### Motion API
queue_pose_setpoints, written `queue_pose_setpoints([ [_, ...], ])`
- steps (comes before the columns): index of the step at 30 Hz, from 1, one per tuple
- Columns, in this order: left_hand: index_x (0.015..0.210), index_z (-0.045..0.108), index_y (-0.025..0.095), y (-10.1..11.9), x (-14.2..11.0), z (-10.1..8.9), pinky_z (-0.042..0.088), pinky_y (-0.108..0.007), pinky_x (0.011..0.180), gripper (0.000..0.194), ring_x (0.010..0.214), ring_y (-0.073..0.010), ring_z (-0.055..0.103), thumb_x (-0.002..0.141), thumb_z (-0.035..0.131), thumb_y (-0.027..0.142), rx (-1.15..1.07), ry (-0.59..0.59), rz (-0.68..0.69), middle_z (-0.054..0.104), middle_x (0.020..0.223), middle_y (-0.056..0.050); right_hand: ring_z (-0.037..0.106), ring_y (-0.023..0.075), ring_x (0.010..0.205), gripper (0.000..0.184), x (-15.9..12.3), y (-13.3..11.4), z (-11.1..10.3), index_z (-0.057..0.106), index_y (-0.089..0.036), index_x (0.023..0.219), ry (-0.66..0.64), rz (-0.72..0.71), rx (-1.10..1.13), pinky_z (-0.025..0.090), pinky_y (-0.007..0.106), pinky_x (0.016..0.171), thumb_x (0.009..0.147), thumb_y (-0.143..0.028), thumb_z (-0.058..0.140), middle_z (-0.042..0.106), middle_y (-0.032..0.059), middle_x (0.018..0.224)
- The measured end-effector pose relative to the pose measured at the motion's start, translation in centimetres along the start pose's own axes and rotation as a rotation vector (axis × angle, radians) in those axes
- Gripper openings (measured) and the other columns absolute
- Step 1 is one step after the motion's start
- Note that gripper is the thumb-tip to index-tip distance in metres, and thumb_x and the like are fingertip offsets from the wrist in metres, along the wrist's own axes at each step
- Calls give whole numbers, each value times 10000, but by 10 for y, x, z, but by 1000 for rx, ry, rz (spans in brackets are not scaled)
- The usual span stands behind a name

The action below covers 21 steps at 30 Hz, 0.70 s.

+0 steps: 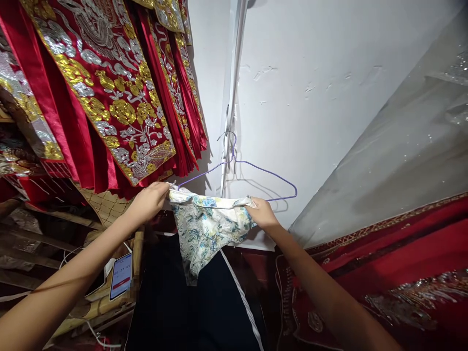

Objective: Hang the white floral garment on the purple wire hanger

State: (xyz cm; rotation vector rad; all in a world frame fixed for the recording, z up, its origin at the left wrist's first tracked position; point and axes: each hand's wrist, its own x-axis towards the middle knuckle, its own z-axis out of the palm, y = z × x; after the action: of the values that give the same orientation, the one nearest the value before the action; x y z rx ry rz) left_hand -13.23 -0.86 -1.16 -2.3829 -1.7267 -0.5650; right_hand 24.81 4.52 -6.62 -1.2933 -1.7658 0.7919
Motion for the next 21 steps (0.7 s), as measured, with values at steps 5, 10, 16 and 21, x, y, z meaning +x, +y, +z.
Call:
queue_pose_setpoints([
  [5, 1053, 571, 188, 42, 27, -16, 447, -348, 981, 315, 1119, -238, 607, 1022, 288, 325, -379, 129, 68, 653, 1206, -105, 547, 183, 708, 150, -16, -17, 3, 654, -162, 712, -67, 6, 32, 391, 258, 619, 697, -266, 548, 639, 9, 703],
  [10, 1181, 518, 181, 78, 72, -7, 433, -345, 1012, 251, 1246, -233, 561, 992, 397, 293, -495, 131, 183, 599, 1338, -120, 524, 156, 679, 203, -37, -37, 15, 658, -174, 796, -133, -92, 103, 397, 242, 609, 694, -183, 483, 615, -12, 684],
  [16, 1066, 591, 156, 68, 95, 13, 463, -288, 835, 279, 877, -186, 632, 967, 338, 220, -433, 77, 151, 674, 936, -72, 626, 186, 781, 819, -57, -39, -25, 399, -200, 1480, 361, -125, 193, 502, 279, 698, 679, -153, 562, 699, 69, 1014],
  [21, 976, 608, 177, 62, 94, 1, 433, -288, 780, 258, 834, -195, 579, 971, 361, 251, -294, 114, 224, 603, 925, -73, 619, 198, 707, 468, -39, -24, -102, 682, -121, 1178, 418, -55, 103, 491, 289, 614, 742, -292, 681, 704, 69, 837],
])
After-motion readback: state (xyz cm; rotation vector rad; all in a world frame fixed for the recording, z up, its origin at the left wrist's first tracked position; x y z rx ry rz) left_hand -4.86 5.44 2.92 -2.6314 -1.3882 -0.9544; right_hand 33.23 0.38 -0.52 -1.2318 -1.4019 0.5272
